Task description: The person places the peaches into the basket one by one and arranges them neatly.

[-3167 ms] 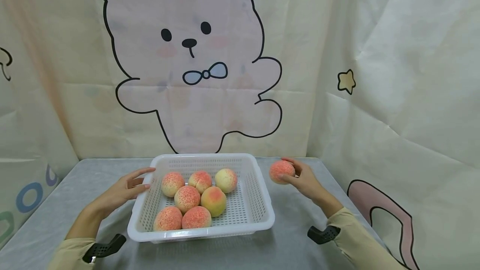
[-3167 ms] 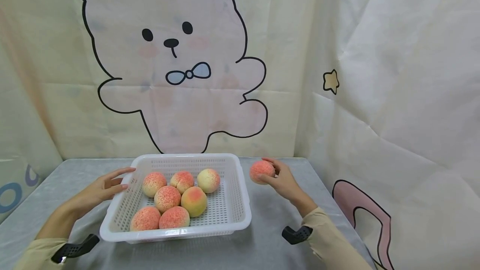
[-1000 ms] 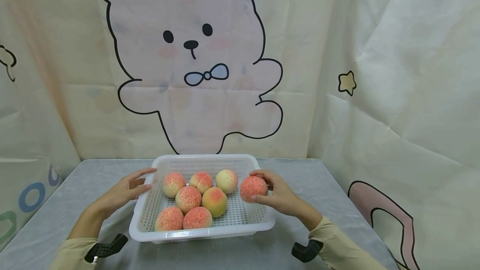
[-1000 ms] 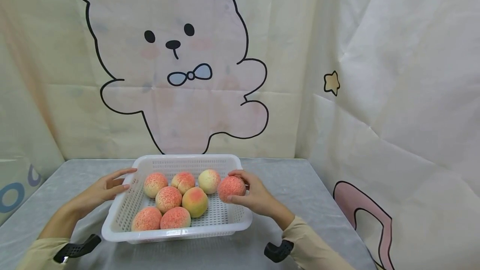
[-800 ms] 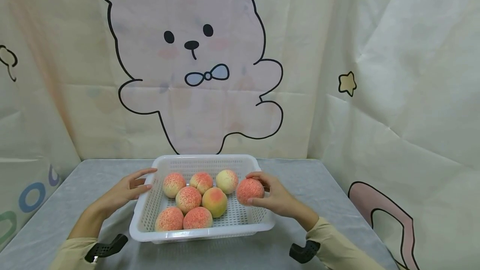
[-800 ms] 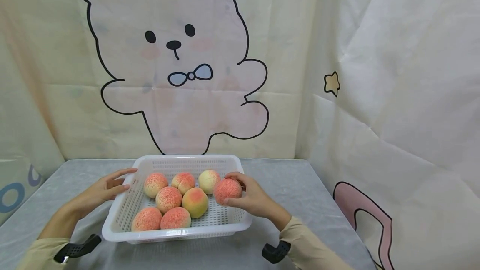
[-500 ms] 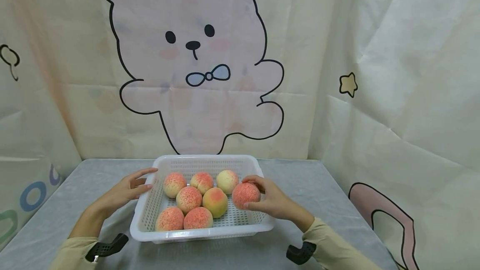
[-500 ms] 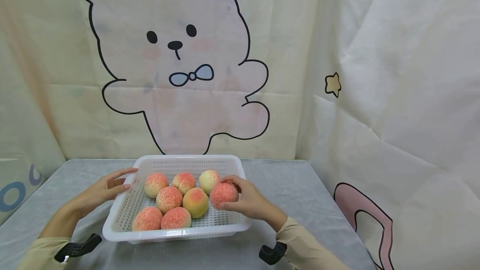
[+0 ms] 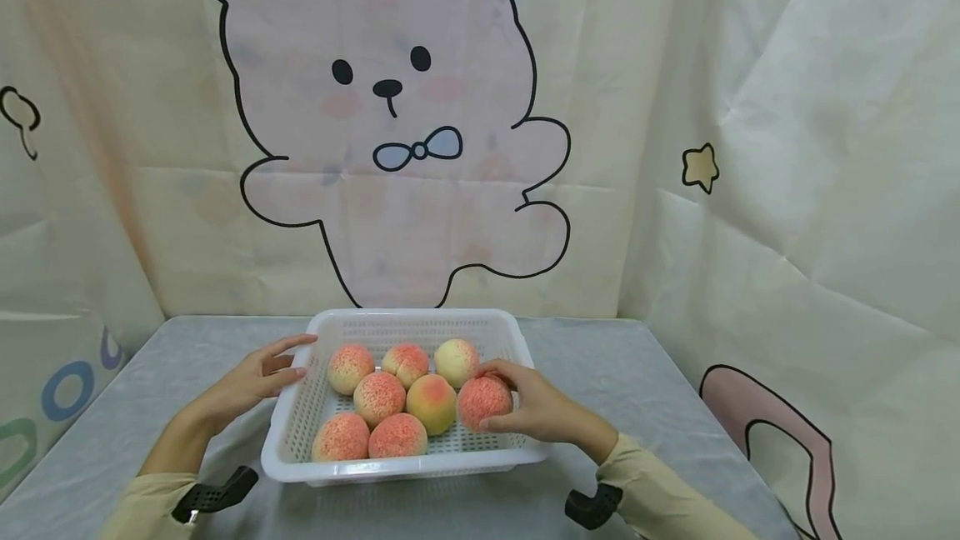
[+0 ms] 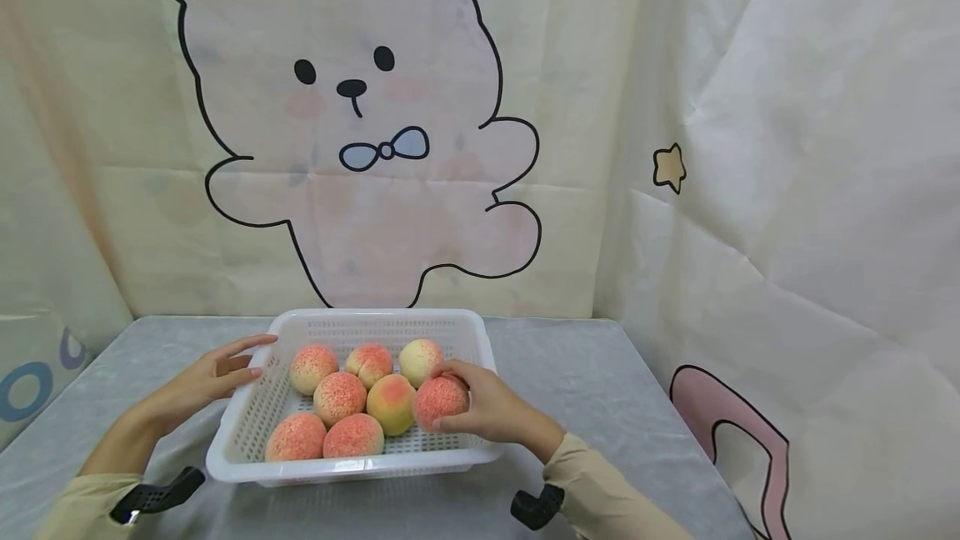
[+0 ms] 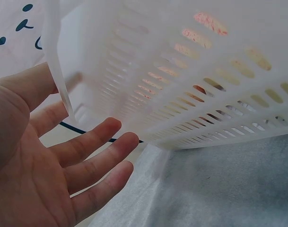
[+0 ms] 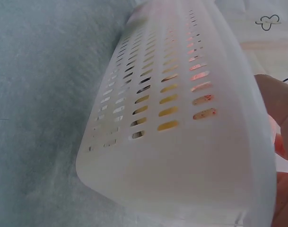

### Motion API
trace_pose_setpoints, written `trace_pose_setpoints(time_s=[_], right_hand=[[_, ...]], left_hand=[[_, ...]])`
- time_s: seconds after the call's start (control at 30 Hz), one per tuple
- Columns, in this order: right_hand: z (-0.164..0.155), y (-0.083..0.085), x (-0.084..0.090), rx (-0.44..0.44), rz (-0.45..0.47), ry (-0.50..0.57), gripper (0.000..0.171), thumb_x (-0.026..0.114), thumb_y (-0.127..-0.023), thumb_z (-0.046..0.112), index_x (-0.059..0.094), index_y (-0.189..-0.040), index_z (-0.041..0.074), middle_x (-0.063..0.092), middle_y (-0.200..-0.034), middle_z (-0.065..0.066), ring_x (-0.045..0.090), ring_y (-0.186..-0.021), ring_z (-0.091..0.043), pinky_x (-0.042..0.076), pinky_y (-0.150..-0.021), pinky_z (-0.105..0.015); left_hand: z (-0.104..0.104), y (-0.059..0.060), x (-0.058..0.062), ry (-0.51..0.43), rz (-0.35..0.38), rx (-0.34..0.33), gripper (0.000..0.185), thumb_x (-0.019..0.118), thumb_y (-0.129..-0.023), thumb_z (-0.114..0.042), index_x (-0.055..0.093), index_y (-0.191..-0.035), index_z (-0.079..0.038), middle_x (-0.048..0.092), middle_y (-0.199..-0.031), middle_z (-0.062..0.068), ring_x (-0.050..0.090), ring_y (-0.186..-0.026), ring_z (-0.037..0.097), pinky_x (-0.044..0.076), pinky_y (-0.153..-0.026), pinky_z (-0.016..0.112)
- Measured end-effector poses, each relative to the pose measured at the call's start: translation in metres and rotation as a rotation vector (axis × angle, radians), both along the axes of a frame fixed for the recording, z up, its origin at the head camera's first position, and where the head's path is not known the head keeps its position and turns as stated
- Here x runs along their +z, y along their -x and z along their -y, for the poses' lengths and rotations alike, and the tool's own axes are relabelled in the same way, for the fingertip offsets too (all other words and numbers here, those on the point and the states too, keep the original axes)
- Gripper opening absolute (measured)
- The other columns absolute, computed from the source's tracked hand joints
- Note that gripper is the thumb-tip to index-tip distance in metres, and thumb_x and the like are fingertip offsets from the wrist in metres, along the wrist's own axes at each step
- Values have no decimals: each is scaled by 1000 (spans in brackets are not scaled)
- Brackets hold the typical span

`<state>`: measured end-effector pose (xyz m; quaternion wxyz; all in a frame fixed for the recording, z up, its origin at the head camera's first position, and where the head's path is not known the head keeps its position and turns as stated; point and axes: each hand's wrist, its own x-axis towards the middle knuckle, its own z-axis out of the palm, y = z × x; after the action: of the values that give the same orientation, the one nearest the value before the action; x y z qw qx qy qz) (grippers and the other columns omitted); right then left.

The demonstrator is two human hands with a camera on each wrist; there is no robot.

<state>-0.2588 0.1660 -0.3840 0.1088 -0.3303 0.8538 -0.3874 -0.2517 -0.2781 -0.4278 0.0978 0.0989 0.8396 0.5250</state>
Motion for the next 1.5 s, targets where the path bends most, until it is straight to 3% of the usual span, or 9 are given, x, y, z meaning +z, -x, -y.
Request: trace_pose_setpoints(time_s=[0.33,0.57,0.77,1.23,1.5], right_hand=[[3,-1,-1,29,-35,-98,56,85,-82,31,60,-130,19,65,-123,10,61,-117,-10,51,-102,-33],[6,-5,-4,23,-147,-243,51,86,-79,38,62,-123,26,66,-120,11,60,-109,-6,53,-93,-31],[7,-7,-5,17,-212,-303,51,85,-78,37,62,-123,27,68,-119,10,62,-105,-5,52,-83,-28],[8,-7,-4,19,-189,-370,47,83,-81,40,62,-121,29,69,-117,11,63,-105,-4,53,-87,-31],[11,-7,-3,29,-218,-413,46,83,-82,36,63,-122,25,70,-117,8,64,-104,-7,52,-85,-32]], left_hand=[[1,0,3,-7,-12,-13,68,57,-103,-30,24,-160,-13,41,-152,34,62,-122,33,56,-90,50],[1,-1,3,-10,-16,-19,68,56,-104,-29,23,-161,-12,41,-152,35,62,-121,31,56,-90,48],[2,-1,5,-26,-16,-23,68,57,-103,-29,25,-160,-12,42,-151,34,62,-120,26,55,-90,43],[2,0,3,-20,-14,-17,67,58,-103,-31,27,-160,-14,41,-152,34,60,-124,33,54,-91,45],[2,0,3,-17,-18,-18,67,58,-103,-31,27,-160,-14,43,-151,34,61,-121,28,54,-90,41]])
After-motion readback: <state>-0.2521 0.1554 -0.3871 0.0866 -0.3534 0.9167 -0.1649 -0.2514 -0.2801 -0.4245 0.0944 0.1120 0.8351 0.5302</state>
